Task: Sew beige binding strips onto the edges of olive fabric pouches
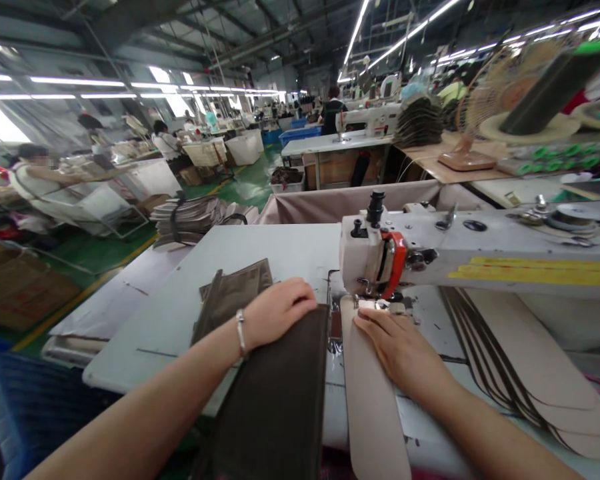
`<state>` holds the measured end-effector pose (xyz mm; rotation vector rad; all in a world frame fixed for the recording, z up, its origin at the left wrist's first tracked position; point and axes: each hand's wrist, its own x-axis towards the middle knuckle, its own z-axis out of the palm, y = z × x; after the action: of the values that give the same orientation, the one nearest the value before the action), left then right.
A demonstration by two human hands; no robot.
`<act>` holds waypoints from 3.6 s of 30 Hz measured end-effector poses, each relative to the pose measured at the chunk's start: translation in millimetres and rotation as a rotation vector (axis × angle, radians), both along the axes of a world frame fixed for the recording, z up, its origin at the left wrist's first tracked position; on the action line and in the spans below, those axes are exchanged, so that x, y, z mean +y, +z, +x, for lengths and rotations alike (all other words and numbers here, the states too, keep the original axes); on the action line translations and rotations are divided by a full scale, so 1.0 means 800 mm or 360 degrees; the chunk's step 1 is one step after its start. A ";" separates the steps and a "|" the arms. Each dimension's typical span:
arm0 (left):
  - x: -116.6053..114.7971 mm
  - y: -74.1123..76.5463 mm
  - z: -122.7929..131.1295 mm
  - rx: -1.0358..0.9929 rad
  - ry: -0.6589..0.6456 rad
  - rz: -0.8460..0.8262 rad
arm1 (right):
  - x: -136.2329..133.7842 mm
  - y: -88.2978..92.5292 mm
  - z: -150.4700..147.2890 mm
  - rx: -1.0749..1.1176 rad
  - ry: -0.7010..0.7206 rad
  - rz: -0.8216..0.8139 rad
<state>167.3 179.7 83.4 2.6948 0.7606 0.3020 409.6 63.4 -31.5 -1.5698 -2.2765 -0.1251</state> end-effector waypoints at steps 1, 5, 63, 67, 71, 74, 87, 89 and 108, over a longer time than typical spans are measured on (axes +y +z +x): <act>-0.002 -0.020 0.018 0.0015 -0.0036 -0.0025 | -0.001 0.000 0.000 0.0002 -0.0007 -0.0008; -0.010 -0.082 0.060 0.0029 -0.0198 0.0022 | -0.003 0.000 -0.001 0.0008 -0.0023 -0.0047; 0.007 -0.092 0.080 -0.0007 0.0092 0.0010 | -0.006 0.006 -0.008 0.0070 -0.0128 -0.0052; 0.013 -0.100 0.092 -0.0030 0.0156 -0.0019 | -0.005 0.004 -0.010 0.0067 -0.0153 -0.0036; 0.014 -0.106 0.097 -0.0051 0.0235 -0.0025 | -0.005 0.003 -0.010 0.0061 -0.0168 -0.0050; 0.012 -0.105 0.098 -0.0066 0.0270 -0.0029 | -0.006 0.003 -0.010 0.0055 -0.0173 -0.0058; 0.009 -0.105 0.097 -0.0147 0.0270 -0.0055 | -0.005 0.005 -0.011 0.0027 -0.0202 -0.0107; 0.009 -0.105 0.094 -0.0201 0.0244 -0.0107 | -0.005 0.005 -0.011 0.0027 -0.0201 -0.0105; 0.001 -0.098 0.090 -0.0108 0.0010 0.0212 | -0.007 0.006 -0.009 0.0050 -0.0155 -0.0066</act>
<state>239.0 180.2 5.4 2.7904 0.7543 0.4584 402.0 57.8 -26.4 -1.6918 -2.1926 -0.0785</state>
